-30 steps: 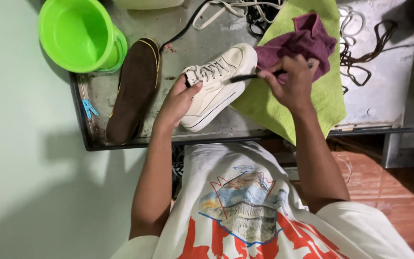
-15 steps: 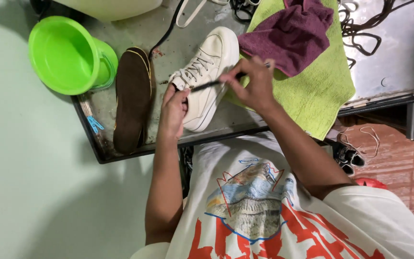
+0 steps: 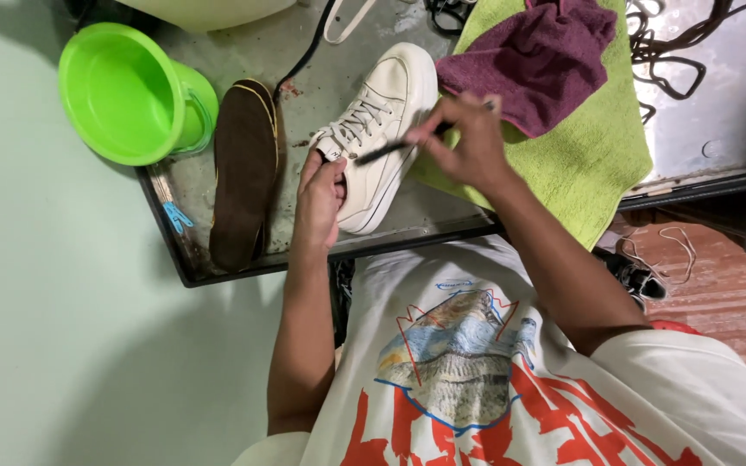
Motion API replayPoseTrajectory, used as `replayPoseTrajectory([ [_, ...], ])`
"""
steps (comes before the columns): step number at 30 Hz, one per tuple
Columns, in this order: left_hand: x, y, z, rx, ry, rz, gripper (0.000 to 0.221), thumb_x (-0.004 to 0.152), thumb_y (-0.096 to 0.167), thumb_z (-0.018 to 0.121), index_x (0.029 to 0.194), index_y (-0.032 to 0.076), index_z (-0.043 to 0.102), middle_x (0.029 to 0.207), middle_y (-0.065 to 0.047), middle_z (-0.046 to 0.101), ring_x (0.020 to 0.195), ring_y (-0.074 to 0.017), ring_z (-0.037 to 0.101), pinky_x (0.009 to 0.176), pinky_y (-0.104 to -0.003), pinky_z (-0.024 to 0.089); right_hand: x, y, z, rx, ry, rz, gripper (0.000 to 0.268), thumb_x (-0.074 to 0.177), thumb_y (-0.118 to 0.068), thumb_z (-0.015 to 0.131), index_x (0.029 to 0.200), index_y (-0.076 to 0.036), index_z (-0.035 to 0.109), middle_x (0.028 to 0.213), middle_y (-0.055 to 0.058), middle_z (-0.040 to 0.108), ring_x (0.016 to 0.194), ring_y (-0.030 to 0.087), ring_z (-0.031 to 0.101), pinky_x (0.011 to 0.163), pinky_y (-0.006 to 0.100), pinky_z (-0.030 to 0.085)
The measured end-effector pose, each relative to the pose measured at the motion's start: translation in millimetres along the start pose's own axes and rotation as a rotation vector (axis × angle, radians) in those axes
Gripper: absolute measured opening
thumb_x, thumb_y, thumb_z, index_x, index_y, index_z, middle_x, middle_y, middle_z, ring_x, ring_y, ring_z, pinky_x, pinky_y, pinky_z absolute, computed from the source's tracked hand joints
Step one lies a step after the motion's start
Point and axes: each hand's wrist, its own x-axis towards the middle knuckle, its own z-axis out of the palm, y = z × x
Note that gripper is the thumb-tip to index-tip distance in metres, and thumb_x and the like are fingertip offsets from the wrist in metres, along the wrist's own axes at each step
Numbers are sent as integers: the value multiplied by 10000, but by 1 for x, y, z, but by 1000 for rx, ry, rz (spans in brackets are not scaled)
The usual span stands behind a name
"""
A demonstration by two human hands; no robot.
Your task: Applying glue to the midsole of a white sneaker using a brush and cleaning it with a cloth.
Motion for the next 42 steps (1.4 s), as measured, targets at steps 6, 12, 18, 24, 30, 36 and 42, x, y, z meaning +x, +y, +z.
replayPoseTrajectory([
  [6, -12, 11, 9, 25, 1, 43, 408, 984, 227, 644, 1385, 157, 610, 823, 81, 398, 593, -13, 445, 494, -157, 313, 1, 17, -6, 48, -2, -76, 188, 980, -271, 923, 933, -176, 768, 729, 27, 701, 783, 276, 592, 873, 394, 351],
  [12, -3, 0, 1, 57, 5, 39, 408, 989, 219, 626, 1389, 141, 592, 845, 78, 408, 612, -10, 456, 506, -145, 313, 4, -6, -9, 100, -28, -55, 188, 936, -243, 937, 916, -165, 768, 711, 50, 709, 752, 295, 606, 860, 389, 385],
  [18, -6, 2, 3, 76, 8, 51, 440, 987, 223, 619, 1412, 116, 579, 870, 53, 410, 627, -42, 479, 502, -169, 345, 5, 7, 6, 97, -103, -41, 201, 940, -273, 936, 917, -169, 766, 702, 16, 694, 757, 252, 618, 877, 379, 391],
  [24, -20, 23, 20, 68, 15, 47, 401, 976, 228, 622, 1366, 139, 612, 850, 42, 423, 629, -67, 483, 494, -179, 353, 24, 3, -4, 9, -121, -88, 241, 986, -396, 911, 934, -224, 750, 692, -36, 671, 798, 231, 607, 909, 408, 319],
  [30, 0, 8, 5, -34, 34, -76, 475, 975, 134, 552, 1448, 132, 596, 948, 13, 611, 591, -29, 382, 483, -198, 248, 31, 27, 1, -85, -213, -78, 317, 1021, -505, 791, 948, -201, 740, 913, -28, 695, 908, 178, 555, 908, 421, 330],
  [36, 2, 4, 3, -1, -1, -19, 310, 1000, 109, 526, 1274, 159, 663, 915, 14, 636, 595, -38, 419, 460, -203, 240, 28, 8, 3, -134, -225, -97, 332, 1029, -584, 712, 966, -261, 757, 929, -80, 708, 955, 172, 575, 1064, 461, 263],
  [42, -3, 17, 8, 31, 31, -110, 737, 979, 189, 542, 1686, 96, 358, 1221, -86, 642, 835, -116, 497, 649, -248, 354, 22, 2, 2, -134, -199, -101, 349, 1039, -549, 747, 945, -213, 743, 908, -39, 722, 934, 195, 608, 1064, 499, 309],
])
